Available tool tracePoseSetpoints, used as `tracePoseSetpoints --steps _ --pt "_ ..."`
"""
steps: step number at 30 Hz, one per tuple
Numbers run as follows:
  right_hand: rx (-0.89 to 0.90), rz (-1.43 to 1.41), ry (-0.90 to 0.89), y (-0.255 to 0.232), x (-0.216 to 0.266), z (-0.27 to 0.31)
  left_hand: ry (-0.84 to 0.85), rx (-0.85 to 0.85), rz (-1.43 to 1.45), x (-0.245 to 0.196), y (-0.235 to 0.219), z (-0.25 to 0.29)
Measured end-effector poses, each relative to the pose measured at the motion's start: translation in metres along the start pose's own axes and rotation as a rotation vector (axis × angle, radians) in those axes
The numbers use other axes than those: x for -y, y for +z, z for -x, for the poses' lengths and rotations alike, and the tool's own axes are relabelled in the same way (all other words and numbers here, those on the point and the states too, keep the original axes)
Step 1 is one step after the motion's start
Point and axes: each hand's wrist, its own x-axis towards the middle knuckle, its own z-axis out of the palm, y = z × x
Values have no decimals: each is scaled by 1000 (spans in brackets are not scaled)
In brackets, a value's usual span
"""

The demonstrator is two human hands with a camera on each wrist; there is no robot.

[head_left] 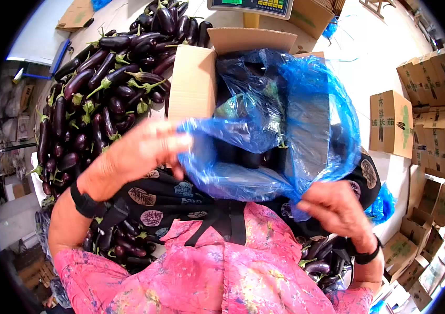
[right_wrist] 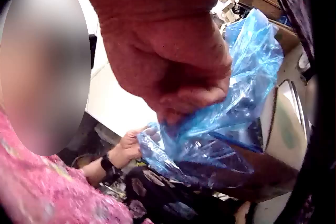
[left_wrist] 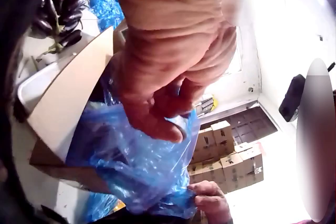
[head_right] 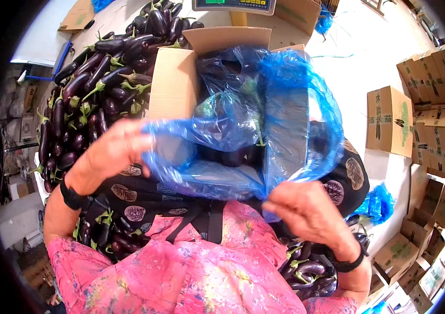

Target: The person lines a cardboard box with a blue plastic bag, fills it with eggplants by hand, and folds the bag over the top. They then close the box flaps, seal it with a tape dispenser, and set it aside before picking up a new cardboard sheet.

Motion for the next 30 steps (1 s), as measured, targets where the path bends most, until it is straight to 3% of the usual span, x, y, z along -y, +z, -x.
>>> tracePoseSetpoints --steps 1,2,5,7,8,9,11,12,15,17,19,22,25,26,27,28,29,30 --pt "-139 75 -57 -8 -4 -3 118 -16 59 -6 -9 -11" --pt "-166 77 -4 -18 -5 -11 183 -96 110 -11 -18 -24" --pt "-260 -111 236 -48 -19 -48 410 -72 176 -18 -51 -77" --pt "-559 -371 230 -52 -45 -75 410 -205 162 -28 -48 -97" --pt "-680 -214 143 -56 -44 -81 360 -274 110 -34 -43 -100" --pt "-711 -51 225 -66 -32 -80 262 -383 -143 -39 -36 -93" --pt "-712 362 -25 -82 -41 -72 383 -326 -503 -27 -38 -96" --pt "-626 336 33 -90 -44 -70 246 -325 -604 -25 -33 -95" --pt "-527 523 16 -97 -68 -87 314 -243 -863 -8 -27 -116" --pt "-484 556 39 -92 -78 -108 566 -274 -1089 11 -25 -147" --pt "-226 842 441 -86 -64 -131 636 -348 -1115 6 -13 -175" --pt "-373 1172 91 -65 -42 -136 804 -354 -1078 -3 -2 -210" --pt "-157 1113 141 -54 -22 -136 954 -280 -1062 -6 14 -233" --pt "-40 944 126 -57 -15 -137 886 -196 -1083 -5 19 -238" --pt "-60 663 41 -59 -12 -139 816 -115 -1103 -4 23 -242" --pt "-78 380 -44 -62 -10 -143 858 86 -932 -4 28 -249" --pt "-92 94 -127 -64 -9 -149 910 52 -936 5 27 -248" --pt "-97 -62 22 -69 -14 -154 529 237 -131 10 26 -251"
